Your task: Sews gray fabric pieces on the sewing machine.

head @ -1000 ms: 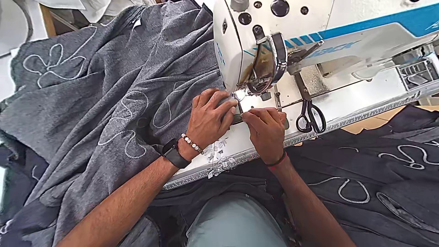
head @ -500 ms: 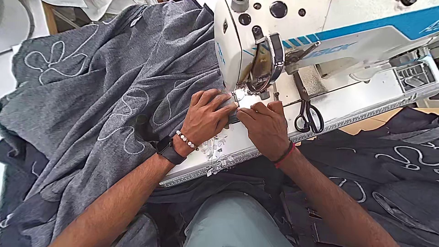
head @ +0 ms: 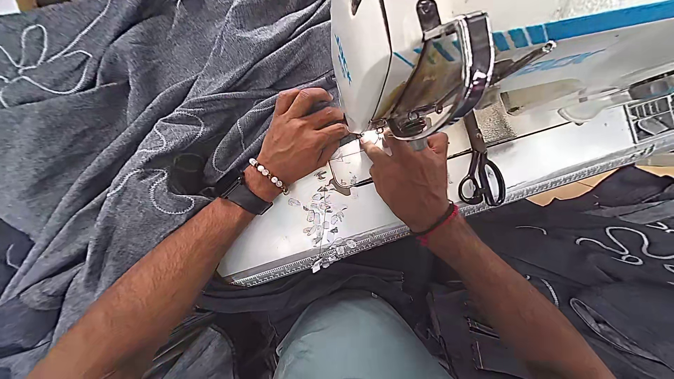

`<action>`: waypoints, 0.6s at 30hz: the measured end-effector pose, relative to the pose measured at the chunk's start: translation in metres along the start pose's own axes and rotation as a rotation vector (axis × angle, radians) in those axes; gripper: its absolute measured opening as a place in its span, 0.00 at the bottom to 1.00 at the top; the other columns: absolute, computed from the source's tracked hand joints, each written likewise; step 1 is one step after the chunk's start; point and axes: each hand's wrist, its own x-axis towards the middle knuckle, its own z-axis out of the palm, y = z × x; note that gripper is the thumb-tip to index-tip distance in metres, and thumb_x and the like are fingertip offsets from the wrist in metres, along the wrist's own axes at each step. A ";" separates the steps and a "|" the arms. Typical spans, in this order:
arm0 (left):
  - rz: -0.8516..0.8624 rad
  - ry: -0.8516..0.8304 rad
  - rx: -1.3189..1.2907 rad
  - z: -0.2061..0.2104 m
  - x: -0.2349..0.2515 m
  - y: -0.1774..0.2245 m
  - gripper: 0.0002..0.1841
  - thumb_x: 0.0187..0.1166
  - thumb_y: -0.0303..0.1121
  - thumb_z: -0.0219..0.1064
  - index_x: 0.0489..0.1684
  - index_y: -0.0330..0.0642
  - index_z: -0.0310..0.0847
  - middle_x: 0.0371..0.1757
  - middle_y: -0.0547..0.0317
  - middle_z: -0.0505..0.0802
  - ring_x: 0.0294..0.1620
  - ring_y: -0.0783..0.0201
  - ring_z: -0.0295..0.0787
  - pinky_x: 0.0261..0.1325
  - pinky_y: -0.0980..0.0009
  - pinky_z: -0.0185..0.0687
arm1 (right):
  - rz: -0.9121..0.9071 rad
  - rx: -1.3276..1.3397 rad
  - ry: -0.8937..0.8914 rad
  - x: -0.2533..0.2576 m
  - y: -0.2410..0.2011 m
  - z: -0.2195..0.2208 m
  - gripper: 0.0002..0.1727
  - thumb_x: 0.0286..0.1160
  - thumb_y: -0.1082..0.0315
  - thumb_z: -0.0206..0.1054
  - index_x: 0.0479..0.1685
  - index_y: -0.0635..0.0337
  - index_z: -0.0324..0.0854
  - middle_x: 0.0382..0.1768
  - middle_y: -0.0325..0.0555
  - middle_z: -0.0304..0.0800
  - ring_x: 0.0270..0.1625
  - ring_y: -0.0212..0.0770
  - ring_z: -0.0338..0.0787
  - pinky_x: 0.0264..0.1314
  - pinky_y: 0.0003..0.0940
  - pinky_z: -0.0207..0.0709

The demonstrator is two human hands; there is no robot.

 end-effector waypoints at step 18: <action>0.091 -0.008 -0.045 0.003 0.000 -0.005 0.13 0.84 0.38 0.60 0.50 0.57 0.94 0.59 0.59 0.94 0.73 0.49 0.79 0.77 0.50 0.62 | 0.628 -0.078 0.217 -0.068 0.163 -0.013 0.24 0.87 0.59 0.51 0.76 0.50 0.80 0.75 0.50 0.84 0.66 0.61 0.89 0.56 0.69 0.80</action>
